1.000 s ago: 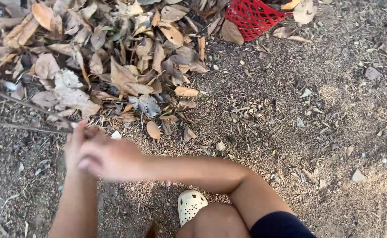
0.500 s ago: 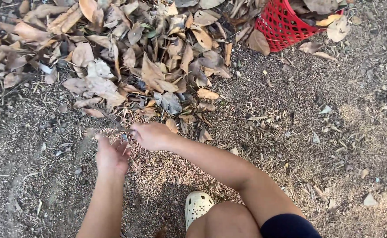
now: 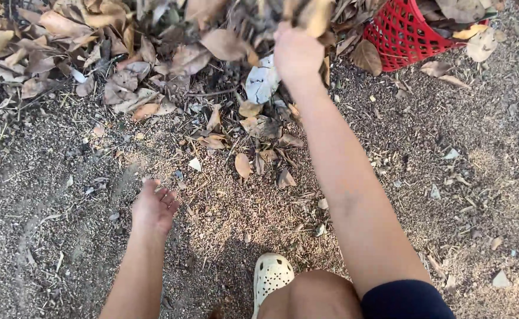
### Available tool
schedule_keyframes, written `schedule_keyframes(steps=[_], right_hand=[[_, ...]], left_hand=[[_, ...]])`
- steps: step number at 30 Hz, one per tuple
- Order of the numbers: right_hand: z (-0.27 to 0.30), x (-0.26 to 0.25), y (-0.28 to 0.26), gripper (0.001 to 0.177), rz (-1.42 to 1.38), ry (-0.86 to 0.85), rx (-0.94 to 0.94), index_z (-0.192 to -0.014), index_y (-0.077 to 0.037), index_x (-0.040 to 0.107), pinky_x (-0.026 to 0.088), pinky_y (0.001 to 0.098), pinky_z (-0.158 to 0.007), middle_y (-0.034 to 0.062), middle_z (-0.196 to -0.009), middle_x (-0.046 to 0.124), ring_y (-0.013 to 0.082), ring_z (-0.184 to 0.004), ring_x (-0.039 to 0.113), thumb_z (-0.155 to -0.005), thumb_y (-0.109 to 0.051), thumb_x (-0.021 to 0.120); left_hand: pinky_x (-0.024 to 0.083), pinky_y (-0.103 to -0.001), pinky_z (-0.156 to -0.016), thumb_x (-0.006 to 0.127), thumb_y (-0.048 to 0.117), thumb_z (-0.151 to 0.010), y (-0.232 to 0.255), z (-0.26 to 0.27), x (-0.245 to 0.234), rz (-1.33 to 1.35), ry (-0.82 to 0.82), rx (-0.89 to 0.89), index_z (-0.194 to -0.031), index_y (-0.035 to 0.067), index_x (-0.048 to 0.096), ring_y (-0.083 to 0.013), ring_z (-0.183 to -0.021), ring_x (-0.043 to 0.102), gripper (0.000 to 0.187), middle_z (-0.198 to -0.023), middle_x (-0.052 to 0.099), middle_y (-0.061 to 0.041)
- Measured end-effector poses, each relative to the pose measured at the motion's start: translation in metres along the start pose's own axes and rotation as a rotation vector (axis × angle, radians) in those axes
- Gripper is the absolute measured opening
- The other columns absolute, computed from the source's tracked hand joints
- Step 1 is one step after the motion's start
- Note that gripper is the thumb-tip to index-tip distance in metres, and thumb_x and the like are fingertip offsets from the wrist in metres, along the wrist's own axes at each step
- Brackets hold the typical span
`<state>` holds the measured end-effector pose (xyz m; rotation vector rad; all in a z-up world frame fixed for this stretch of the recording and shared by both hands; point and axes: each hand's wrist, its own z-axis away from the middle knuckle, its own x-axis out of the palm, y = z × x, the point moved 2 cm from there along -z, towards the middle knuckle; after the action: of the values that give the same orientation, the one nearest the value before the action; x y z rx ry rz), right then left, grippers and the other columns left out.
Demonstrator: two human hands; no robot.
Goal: Picking up dry leaves and twigs from the ground and putting them into a basket.
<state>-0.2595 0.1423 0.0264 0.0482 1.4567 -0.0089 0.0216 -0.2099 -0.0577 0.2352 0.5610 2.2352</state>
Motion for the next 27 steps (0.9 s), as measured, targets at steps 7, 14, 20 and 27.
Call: schedule_keyframes(steps=[7,14,20,27], right_hand=[[0.09,-0.024,-0.007,0.015,0.047,0.146,-0.42,-0.096,-0.017,0.065,0.058,0.0431,-0.046,0.0174,-0.074,0.069,0.0313,-0.07,0.071,-0.098,-0.022,0.051],[0.143,0.057,0.005,0.033,-0.082,-0.762,-0.542,-0.124,-0.036,0.068,0.06,0.044,-0.071,0.0054,-0.089,0.073,0.0242,-0.082,0.074,-0.101,-0.027,0.045],[0.072,0.019,0.083,0.022,0.135,-0.175,-0.211,-0.102,-0.019,0.072,0.06,0.0454,-0.067,0.0081,-0.094,0.074,0.0285,-0.087,0.073,-0.102,-0.031,0.054],[0.129,-0.031,0.079,0.023,-0.173,-0.25,-0.37,-0.117,-0.025,0.073,0.057,0.046,-0.067,0.01,-0.091,0.076,0.031,-0.076,0.071,-0.098,-0.027,0.06]], left_hand=[[0.041,-0.046,-0.096,0.051,0.048,-0.101,0.001,0.017,0.042,-0.103,0.028,-0.014,-0.14,0.017,0.044,-0.0159,-0.101,0.051,0.051,-0.123,0.05,-0.002],[0.037,-0.046,-0.102,0.044,0.06,-0.106,-0.027,-0.029,0.044,-0.11,0.037,-0.036,-0.147,0.006,0.047,-0.0147,-0.09,0.038,0.068,-0.11,0.04,-0.002],[0.03,-0.048,-0.108,0.043,0.063,-0.098,-0.025,-0.019,0.055,-0.14,0.022,-0.028,-0.147,0.016,0.034,-0.0119,-0.096,0.05,0.069,-0.108,0.05,0.006],[0.026,-0.052,-0.119,0.045,0.054,-0.098,-0.012,0.014,0.081,-0.498,-0.09,0.128,-0.163,0.018,0.022,-0.0273,-0.147,0.033,0.077,-0.164,0.031,-0.01]])
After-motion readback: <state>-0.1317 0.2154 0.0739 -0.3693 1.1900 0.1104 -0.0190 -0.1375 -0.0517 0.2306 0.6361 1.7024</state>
